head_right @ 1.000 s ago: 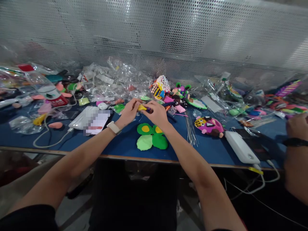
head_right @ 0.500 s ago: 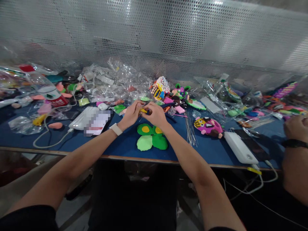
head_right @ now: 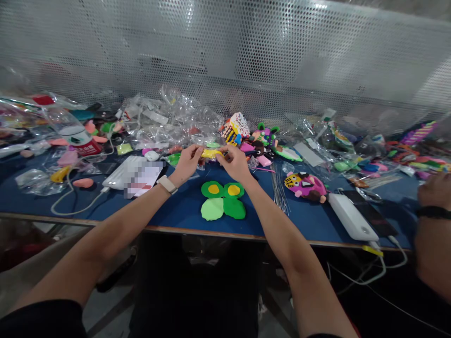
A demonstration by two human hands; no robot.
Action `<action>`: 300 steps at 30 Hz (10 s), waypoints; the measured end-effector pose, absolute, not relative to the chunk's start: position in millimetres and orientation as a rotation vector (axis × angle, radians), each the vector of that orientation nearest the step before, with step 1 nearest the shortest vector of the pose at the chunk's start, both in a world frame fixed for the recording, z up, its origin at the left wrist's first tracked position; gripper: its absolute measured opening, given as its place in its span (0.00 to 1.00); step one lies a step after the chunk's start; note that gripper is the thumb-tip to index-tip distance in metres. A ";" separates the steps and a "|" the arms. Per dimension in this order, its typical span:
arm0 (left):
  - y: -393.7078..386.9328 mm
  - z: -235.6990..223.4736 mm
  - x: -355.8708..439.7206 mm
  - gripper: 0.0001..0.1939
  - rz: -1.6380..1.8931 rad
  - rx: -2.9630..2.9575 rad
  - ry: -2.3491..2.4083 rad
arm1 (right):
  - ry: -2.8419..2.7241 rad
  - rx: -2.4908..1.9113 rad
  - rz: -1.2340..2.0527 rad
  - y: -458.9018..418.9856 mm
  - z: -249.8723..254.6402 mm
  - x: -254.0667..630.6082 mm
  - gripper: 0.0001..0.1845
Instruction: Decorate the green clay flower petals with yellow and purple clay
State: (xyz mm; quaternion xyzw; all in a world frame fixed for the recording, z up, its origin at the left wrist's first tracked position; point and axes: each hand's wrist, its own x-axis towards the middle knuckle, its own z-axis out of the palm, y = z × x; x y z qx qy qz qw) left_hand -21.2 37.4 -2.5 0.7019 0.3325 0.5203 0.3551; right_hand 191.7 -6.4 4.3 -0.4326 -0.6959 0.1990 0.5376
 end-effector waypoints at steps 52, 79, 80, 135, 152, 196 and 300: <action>-15.0 9.2 -6.8 0.29 1.130 3.062 0.804 | -1.599 -0.868 0.699 -3.7 -10.8 183.1 0.34; -10.2 9.1 -11.1 0.15 1.038 3.059 0.774 | -1.711 -0.984 0.560 -20.9 1.4 162.8 0.21; -10.8 9.5 -11.0 0.16 1.059 3.029 0.773 | -1.700 -0.975 0.524 -18.1 -0.5 164.8 0.21; -7.6 3.1 -9.6 0.19 1.151 2.947 0.869 | -1.648 -0.997 0.498 -16.1 -6.7 162.7 0.27; -3.7 -1.1 -10.6 0.13 1.274 2.951 0.817 | -1.584 -0.842 0.643 -13.8 -11.3 157.1 0.34; 9.9 -10.2 -13.6 0.26 1.111 2.746 1.066 | -1.544 -0.805 0.965 -22.5 1.9 155.1 0.42; 10.6 4.0 -16.8 0.07 1.082 2.494 1.038 | -1.079 -0.880 1.382 -24.2 28.7 172.8 0.45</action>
